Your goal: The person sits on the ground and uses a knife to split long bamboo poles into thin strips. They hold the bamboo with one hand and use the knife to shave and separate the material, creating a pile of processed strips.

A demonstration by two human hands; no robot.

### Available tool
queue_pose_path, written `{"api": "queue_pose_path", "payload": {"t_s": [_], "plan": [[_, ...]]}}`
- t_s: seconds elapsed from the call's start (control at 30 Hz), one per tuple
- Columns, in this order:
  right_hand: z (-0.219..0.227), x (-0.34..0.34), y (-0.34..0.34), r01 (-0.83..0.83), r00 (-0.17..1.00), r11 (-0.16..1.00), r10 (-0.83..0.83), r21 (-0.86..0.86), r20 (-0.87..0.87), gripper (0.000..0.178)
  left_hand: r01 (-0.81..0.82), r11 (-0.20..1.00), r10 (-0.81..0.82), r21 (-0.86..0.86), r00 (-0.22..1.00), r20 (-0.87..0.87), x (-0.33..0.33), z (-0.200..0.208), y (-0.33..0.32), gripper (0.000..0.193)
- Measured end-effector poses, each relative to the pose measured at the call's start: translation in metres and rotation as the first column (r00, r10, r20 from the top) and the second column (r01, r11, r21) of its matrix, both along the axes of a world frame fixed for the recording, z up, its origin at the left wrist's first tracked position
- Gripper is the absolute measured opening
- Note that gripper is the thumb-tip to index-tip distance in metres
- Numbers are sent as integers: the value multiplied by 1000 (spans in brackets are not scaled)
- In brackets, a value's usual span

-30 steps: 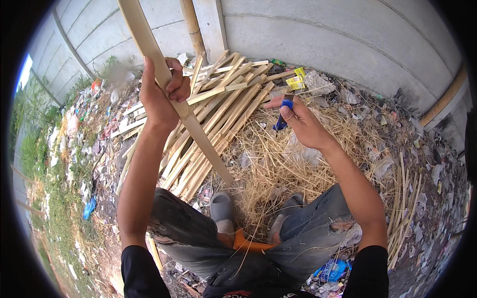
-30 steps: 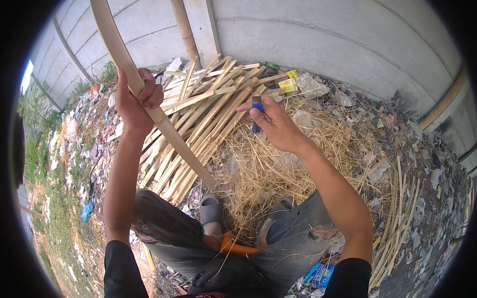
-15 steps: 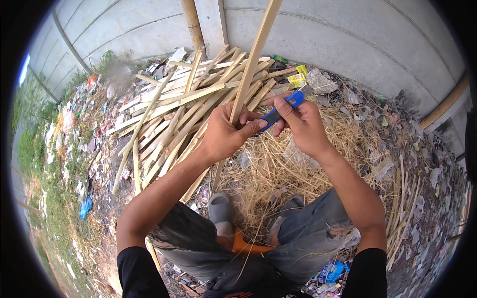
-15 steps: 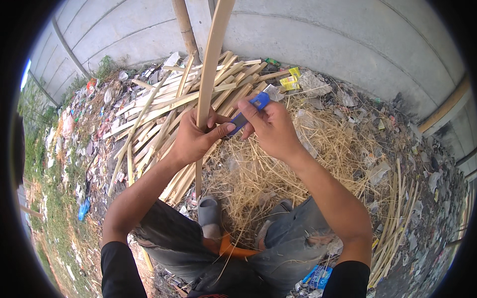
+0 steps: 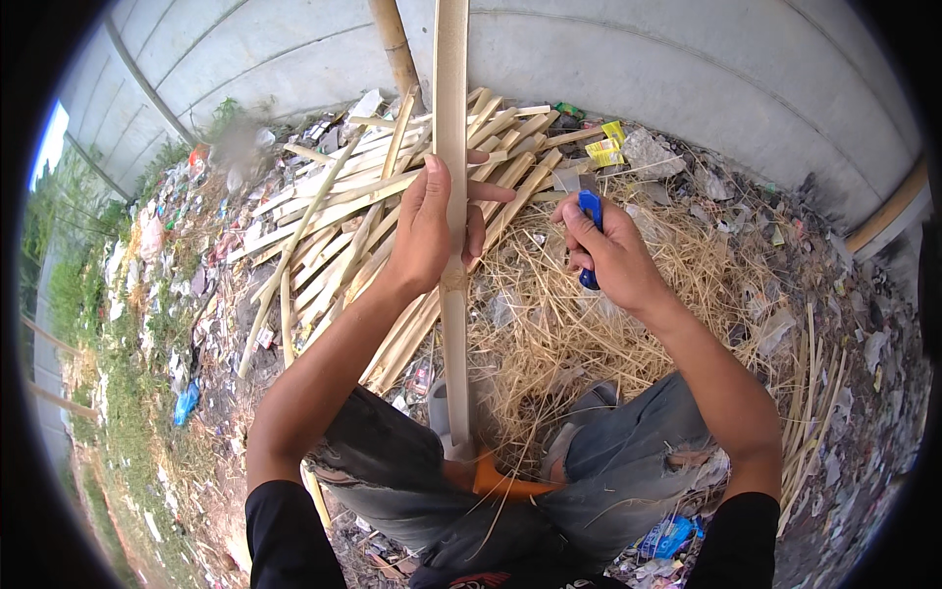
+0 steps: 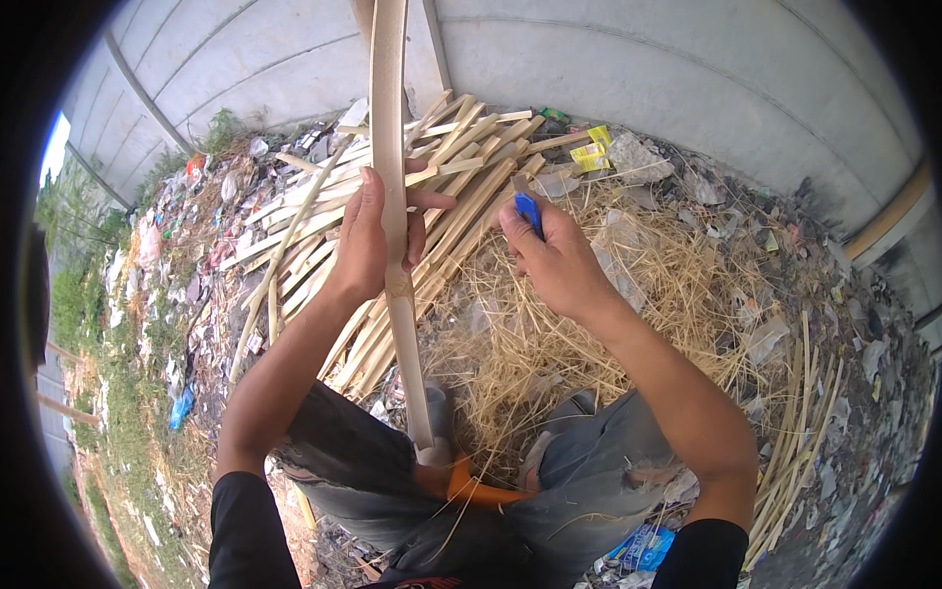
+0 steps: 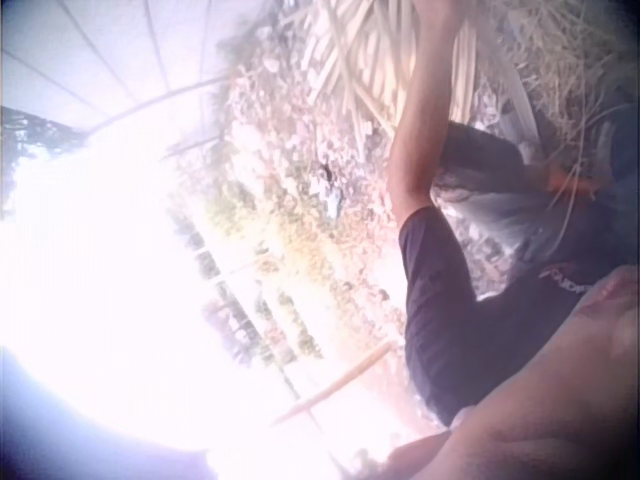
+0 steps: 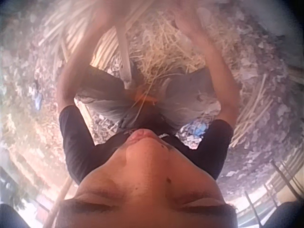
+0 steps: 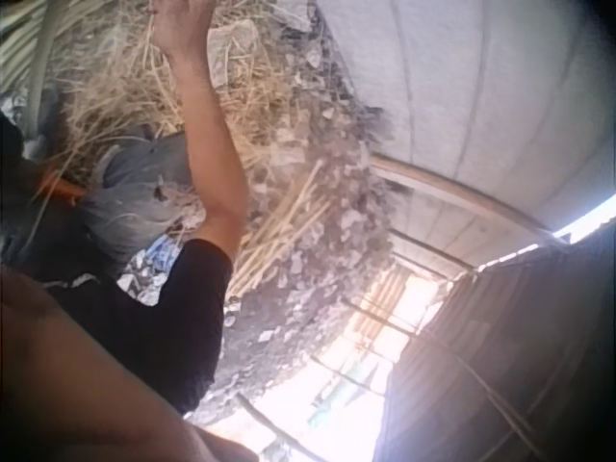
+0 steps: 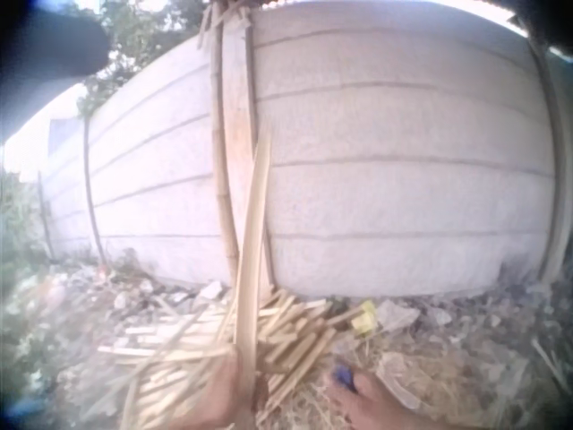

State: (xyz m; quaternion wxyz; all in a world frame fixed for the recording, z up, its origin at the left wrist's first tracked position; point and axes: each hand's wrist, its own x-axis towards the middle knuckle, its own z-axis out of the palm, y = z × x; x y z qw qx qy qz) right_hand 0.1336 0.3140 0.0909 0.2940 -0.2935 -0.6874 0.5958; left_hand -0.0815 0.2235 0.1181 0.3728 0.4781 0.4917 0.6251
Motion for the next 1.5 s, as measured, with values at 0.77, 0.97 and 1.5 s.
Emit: {"api": "queue_pose_path", "payload": {"t_s": [0.77,0.97,1.5], "plan": [[-20,-41,-51,-361,913,577,59,733,403,29,74,988,-29,-136,952,304,-9,5,13,35],[-74,-18,-113,-790,594,379,280,481,754,29,-72,995,53,65,963,265,-44,54,26,35],[-5,-64,-46,-219,970,440,5,871,242,29,25,999,-18,-20,954,298,-29,28,16,33]]}}
